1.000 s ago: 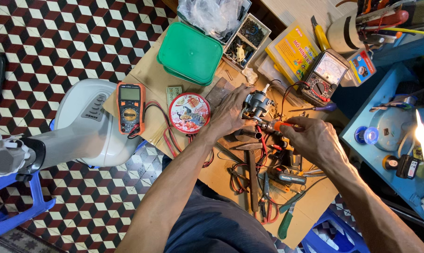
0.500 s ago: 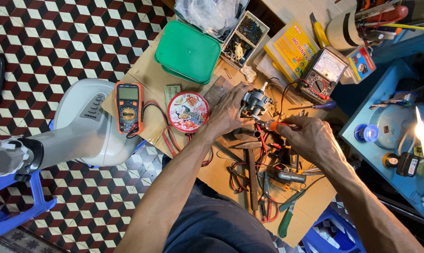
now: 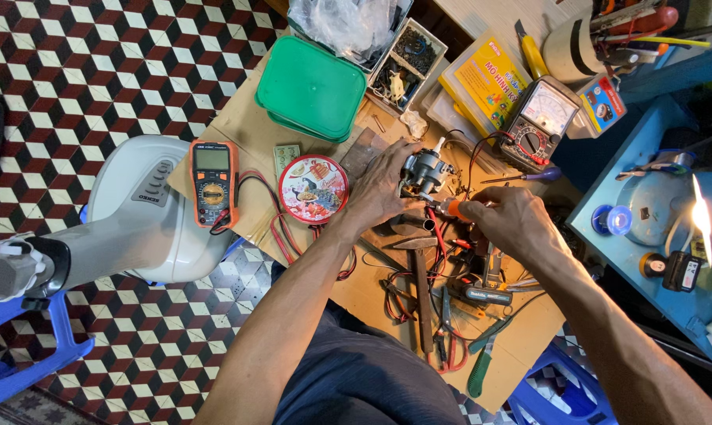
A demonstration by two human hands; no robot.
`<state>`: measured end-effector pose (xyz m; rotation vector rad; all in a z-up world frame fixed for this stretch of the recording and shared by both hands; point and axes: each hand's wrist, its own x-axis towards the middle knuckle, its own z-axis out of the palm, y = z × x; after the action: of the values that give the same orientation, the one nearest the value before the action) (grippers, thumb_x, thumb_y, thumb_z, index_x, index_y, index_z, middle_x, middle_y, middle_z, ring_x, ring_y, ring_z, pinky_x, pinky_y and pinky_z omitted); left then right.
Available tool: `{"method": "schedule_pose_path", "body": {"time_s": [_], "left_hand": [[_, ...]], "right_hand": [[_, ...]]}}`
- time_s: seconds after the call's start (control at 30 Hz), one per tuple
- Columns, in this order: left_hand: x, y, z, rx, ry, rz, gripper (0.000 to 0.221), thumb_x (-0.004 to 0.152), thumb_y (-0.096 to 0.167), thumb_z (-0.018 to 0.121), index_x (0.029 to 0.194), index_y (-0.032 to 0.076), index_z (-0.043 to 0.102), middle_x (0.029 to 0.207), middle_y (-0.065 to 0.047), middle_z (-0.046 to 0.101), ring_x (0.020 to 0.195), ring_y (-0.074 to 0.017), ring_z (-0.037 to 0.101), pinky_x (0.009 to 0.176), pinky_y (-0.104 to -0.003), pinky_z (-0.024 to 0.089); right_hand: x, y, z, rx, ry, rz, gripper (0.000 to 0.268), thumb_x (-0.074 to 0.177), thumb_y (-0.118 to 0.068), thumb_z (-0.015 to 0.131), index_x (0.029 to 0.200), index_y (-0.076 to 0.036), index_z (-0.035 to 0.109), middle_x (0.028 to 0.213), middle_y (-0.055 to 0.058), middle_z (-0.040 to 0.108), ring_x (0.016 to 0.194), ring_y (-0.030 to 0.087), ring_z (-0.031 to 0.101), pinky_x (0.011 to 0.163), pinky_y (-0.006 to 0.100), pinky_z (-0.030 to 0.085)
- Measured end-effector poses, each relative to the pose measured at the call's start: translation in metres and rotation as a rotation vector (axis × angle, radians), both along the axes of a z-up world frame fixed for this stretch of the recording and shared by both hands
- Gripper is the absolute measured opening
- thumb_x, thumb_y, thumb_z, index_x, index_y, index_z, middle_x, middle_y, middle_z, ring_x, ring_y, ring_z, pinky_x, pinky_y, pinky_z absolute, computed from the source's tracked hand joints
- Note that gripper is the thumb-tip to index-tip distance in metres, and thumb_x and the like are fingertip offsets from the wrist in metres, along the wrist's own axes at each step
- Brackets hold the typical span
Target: The person works on a small electrical motor or switch assembly at a cluttered workbench. They use a hammer to tap a component, then use pliers and a screwdriver to adjust and tighten parts. The person also uses a multimeter to test electrical connections.
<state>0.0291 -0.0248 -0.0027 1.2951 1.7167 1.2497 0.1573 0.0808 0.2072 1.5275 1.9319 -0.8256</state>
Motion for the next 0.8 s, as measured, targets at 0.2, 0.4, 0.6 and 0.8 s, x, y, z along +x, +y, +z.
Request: {"method": "schedule_pose_path", "body": {"time_s": [0.2, 0.4, 0.6, 0.8], "left_hand": [[0.010, -0.002, -0.002, -0.059, 0.020, 0.081, 0.113, 0.060, 0.035, 0.096, 0.152, 0.020, 0.030, 0.158, -0.017, 0.036, 0.148, -0.0357, 0.033, 0.122, -0.050, 0.029], [0.008, -0.009, 0.004, 0.021, 0.144, 0.101, 0.112, 0.062, 0.034, 0.097, 0.150, 0.014, 0.031, 0.152, -0.020, 0.037, 0.141, -0.0420, 0.038, 0.119, -0.051, 0.033], [-0.014, -0.002, 0.002, 0.193, 0.130, -0.002, 0.109, 0.064, 0.028, 0.096, 0.149, 0.009, 0.030, 0.152, -0.024, 0.034, 0.139, -0.0454, 0.038, 0.118, -0.053, 0.032], [-0.023, 0.001, -0.002, 0.160, 0.138, -0.071, 0.108, 0.060, 0.025, 0.096, 0.148, 0.014, 0.036, 0.144, -0.019, 0.039, 0.138, -0.0435, 0.040, 0.120, -0.053, 0.033]], "right_hand": [[-0.008, 0.007, 0.004, -0.199, 0.246, -0.380, 0.038, 0.088, -0.030, 0.068, 0.113, -0.001, 0.072, 0.083, 0.009, 0.077, 0.067, 0.019, 0.076, 0.066, 0.036, 0.062], [-0.012, -0.011, 0.011, -0.055, 0.122, -0.421, 0.046, 0.086, -0.039, 0.077, 0.115, -0.003, 0.077, 0.078, 0.008, 0.076, 0.059, 0.017, 0.066, 0.055, 0.032, 0.057], [-0.021, -0.003, 0.004, -0.248, 0.108, -0.598, 0.043, 0.088, -0.031, 0.072, 0.125, -0.011, 0.074, 0.062, 0.006, 0.065, 0.048, 0.013, 0.053, 0.044, 0.030, 0.041], [-0.023, -0.007, -0.001, -0.412, 0.105, -0.862, 0.042, 0.094, -0.028, 0.067, 0.132, -0.013, 0.073, 0.056, 0.000, 0.041, 0.044, 0.010, 0.028, 0.043, 0.029, 0.019]]}}
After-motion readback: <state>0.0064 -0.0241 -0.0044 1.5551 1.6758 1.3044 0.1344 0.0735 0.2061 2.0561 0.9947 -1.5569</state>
